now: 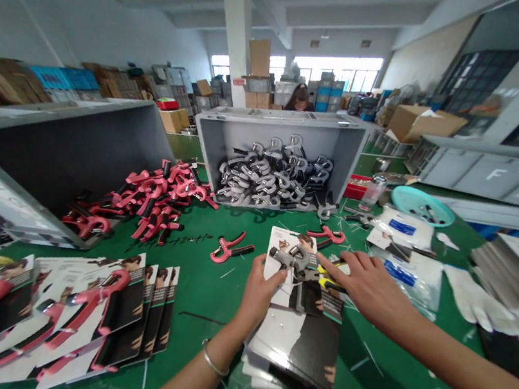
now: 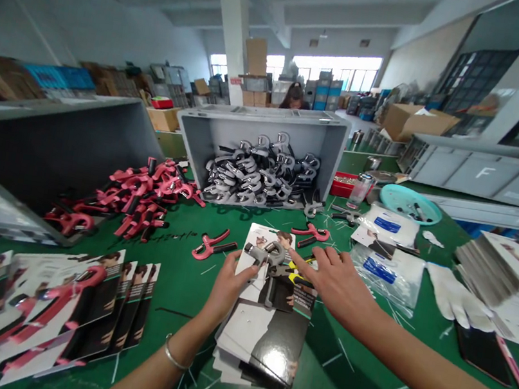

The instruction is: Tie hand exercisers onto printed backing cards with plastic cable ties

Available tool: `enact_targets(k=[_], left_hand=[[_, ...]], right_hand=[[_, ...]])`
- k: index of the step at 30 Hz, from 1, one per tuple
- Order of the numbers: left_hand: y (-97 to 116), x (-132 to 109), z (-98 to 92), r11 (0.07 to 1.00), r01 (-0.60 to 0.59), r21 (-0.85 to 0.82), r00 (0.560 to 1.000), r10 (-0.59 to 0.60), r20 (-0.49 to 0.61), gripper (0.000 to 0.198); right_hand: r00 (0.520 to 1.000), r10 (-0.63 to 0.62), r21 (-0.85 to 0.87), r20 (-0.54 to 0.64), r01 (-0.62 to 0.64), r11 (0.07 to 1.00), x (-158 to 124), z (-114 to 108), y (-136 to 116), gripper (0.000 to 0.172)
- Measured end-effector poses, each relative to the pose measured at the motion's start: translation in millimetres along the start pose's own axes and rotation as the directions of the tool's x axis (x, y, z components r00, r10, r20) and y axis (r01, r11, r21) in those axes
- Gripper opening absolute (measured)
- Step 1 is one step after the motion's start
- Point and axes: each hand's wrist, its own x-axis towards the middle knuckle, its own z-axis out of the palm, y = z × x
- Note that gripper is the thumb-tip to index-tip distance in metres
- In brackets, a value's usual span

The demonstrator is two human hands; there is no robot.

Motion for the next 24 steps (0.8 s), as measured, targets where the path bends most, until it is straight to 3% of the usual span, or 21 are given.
enact_targets(k=[7,12,16,20,24], left_hand=[[3.2,0.0,-0.4,1.000,0.005,0.004,1.000,-0.005,0.003,0.048],[2.9,1.0,-0.6,0.999,0.036,-0.041,0.999,-0.037,-0.019,0.048],[-1.4,3.7,2.2,0.978,0.101,-0.183,0.994,-0.107,-0.022,0.052],[-1.3,2.3,0.1,0.839,0.251,-0.483,0.966,-0.247,0.073,0.049],[10.7,-5.6,-6.5,0.779,0.095,-0.620,0.978,-0.188,-0.087,0.050]], right_hand=[[1.000,-0.026,0.080,-0.008,0.026,0.996,18.4,-13.4,-8.8,0.046],[0.975,-0.088,0.053,0.206,0.078,0.996,26.2,-10.8,-5.8,0.026],[0.946,-0.128,0.065,0.297,0.113,0.991,30.5,-7.9,1.0,0.026],[0.946,-0.161,0.233,0.281,0.096,0.968,15.5,-11.3,-8.7,0.030],[0.987,0.020,0.429,0.159,-0.088,0.899,-12.3,-12.0,-37.4,0.042]])
